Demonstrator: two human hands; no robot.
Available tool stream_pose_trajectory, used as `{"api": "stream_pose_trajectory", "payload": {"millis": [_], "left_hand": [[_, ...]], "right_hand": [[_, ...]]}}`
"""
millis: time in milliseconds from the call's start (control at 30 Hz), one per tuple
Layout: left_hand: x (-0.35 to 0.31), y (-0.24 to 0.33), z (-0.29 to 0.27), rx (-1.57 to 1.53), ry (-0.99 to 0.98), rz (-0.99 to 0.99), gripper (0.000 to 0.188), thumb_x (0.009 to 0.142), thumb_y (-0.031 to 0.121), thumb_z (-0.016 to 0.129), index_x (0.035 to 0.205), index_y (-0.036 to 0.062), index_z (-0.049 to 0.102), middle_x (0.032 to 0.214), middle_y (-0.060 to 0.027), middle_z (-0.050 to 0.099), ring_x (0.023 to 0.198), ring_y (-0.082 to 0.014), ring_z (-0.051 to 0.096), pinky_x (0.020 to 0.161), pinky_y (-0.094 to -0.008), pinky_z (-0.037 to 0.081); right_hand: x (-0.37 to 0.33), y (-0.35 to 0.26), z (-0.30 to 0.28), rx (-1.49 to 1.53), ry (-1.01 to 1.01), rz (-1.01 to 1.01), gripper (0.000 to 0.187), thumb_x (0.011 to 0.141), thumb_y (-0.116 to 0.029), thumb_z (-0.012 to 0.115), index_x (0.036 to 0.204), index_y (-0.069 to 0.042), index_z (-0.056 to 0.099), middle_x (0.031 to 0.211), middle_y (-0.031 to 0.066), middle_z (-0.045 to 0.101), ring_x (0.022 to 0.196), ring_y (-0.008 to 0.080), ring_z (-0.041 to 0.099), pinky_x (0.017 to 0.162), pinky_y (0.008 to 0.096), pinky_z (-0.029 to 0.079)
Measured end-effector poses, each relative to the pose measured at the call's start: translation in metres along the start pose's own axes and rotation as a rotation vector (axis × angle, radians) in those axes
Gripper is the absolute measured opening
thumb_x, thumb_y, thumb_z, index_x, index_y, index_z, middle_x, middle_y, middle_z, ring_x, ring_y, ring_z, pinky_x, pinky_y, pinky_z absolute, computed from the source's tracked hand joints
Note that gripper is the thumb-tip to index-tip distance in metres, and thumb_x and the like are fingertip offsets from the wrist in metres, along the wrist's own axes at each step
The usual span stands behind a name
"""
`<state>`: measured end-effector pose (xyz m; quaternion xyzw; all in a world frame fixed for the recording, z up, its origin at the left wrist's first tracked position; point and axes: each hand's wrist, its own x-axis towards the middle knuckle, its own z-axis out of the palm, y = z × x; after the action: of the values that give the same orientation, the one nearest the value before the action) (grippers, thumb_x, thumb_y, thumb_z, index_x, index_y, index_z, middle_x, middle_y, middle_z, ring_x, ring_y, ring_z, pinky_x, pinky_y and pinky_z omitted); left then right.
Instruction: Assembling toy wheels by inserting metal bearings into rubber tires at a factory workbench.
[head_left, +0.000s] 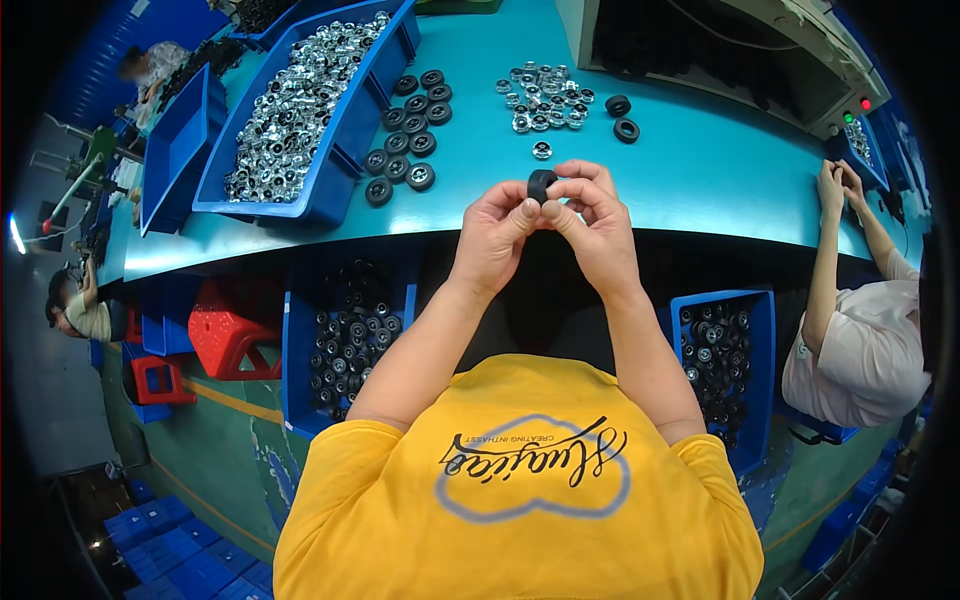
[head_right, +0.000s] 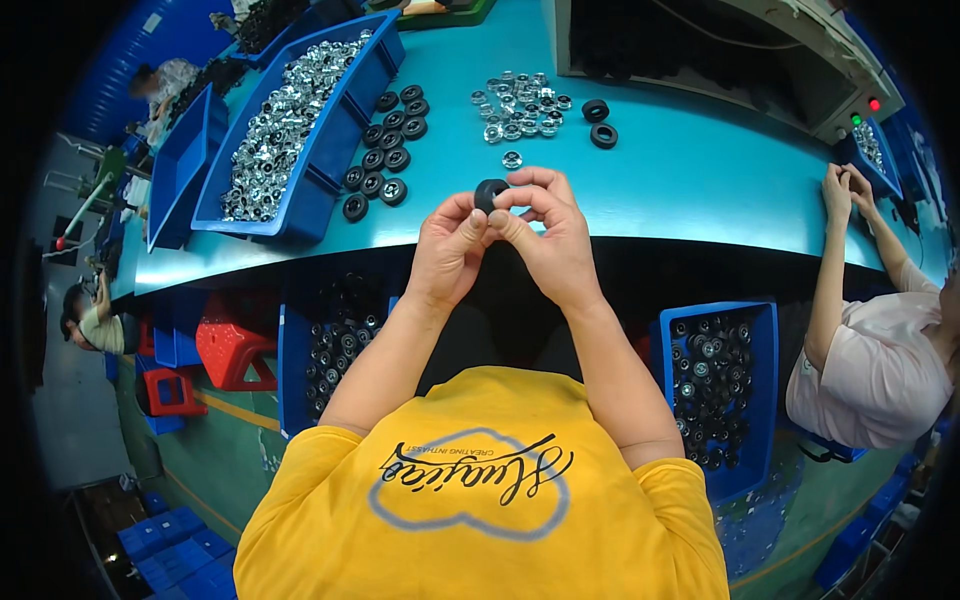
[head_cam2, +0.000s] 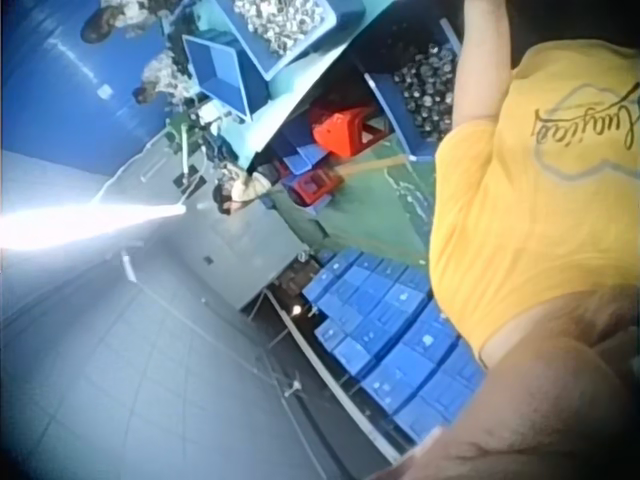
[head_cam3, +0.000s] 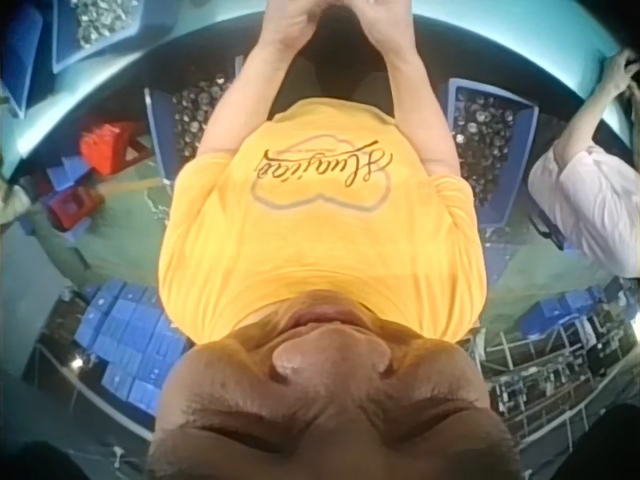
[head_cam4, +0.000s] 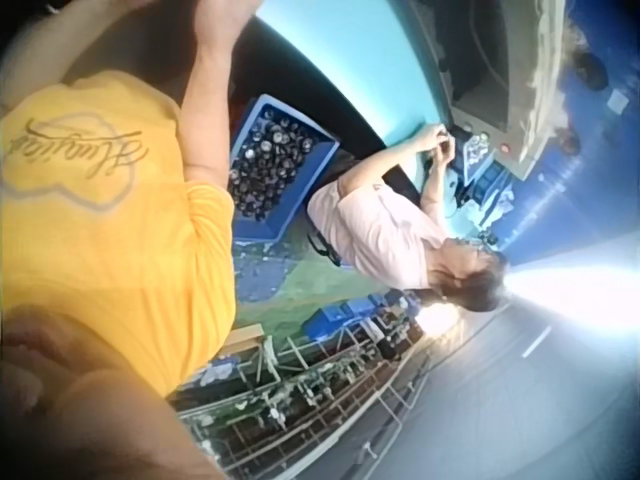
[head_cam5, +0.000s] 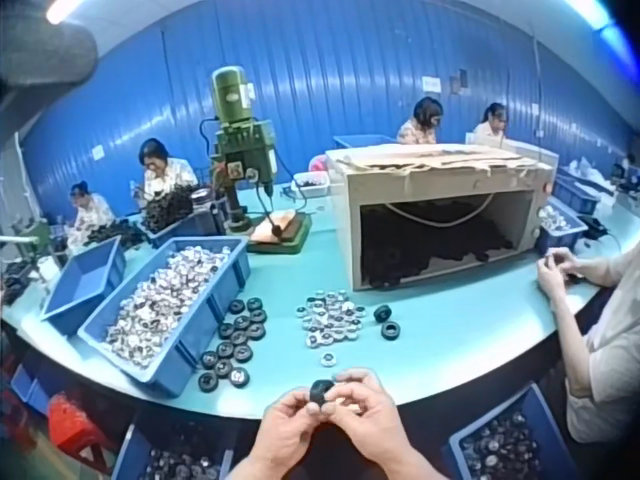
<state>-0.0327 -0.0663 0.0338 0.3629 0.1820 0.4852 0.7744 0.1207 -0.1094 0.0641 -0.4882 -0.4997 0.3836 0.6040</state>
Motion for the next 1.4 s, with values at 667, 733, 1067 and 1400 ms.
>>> {"api": "stream_pose_trajectory", "payload": {"millis": [667, 733, 1067, 1400], "left_hand": [[-0.005, -0.004, -0.01, 0.233, 0.084, 0.109, 0.017, 0.099, 0.017, 0.076, 0.099, 0.0024, 0.069, 0.106, -0.0033, 0.061, 0.088, -0.0135, 0.066, 0.083, -0.0285, 0.057], [-0.007, -0.003, -0.008, 0.3, 0.095, 0.168, 0.013, 0.098, 0.014, 0.077, 0.099, 0.0024, 0.069, 0.112, -0.0041, 0.06, 0.09, -0.0136, 0.066, 0.083, -0.0285, 0.058], [-0.005, 0.018, 0.008, 0.925, 0.161, 0.366, 0.013, 0.096, 0.012, 0.077, 0.101, 0.0016, 0.071, 0.117, -0.0069, 0.057, 0.088, -0.0114, 0.066, 0.073, -0.0237, 0.057], [-0.004, 0.012, 0.008, 0.844, 0.163, 0.405, 0.021, 0.098, 0.002, 0.07, 0.118, -0.0011, 0.066, 0.119, -0.0103, 0.06, 0.089, -0.0177, 0.069, 0.079, -0.0302, 0.061]], "right_hand": [[0.0, 0.018, -0.002, 0.248, -0.105, 0.224, 0.019, 0.088, -0.016, 0.087, 0.094, -0.003, 0.076, 0.13, 0.0082, 0.056, 0.098, 0.0128, 0.065, 0.081, 0.0271, 0.057], [-0.001, 0.02, -0.001, 0.27, -0.117, 0.198, 0.017, 0.09, -0.015, 0.084, 0.098, -0.002, 0.076, 0.13, 0.0075, 0.056, 0.1, 0.0132, 0.065, 0.084, 0.0287, 0.057], [-0.003, 0.034, 0.008, 0.621, -0.097, 0.434, 0.021, 0.103, -0.021, 0.07, 0.117, -0.005, 0.072, 0.11, 0.0, 0.068, 0.098, 0.0085, 0.061, 0.085, 0.0254, 0.05], [-0.003, 0.035, 0.002, 0.689, -0.121, 0.441, 0.031, 0.105, -0.034, 0.067, 0.118, -0.005, 0.071, 0.107, 0.0003, 0.07, 0.095, 0.0094, 0.063, 0.086, 0.0269, 0.051]]}}
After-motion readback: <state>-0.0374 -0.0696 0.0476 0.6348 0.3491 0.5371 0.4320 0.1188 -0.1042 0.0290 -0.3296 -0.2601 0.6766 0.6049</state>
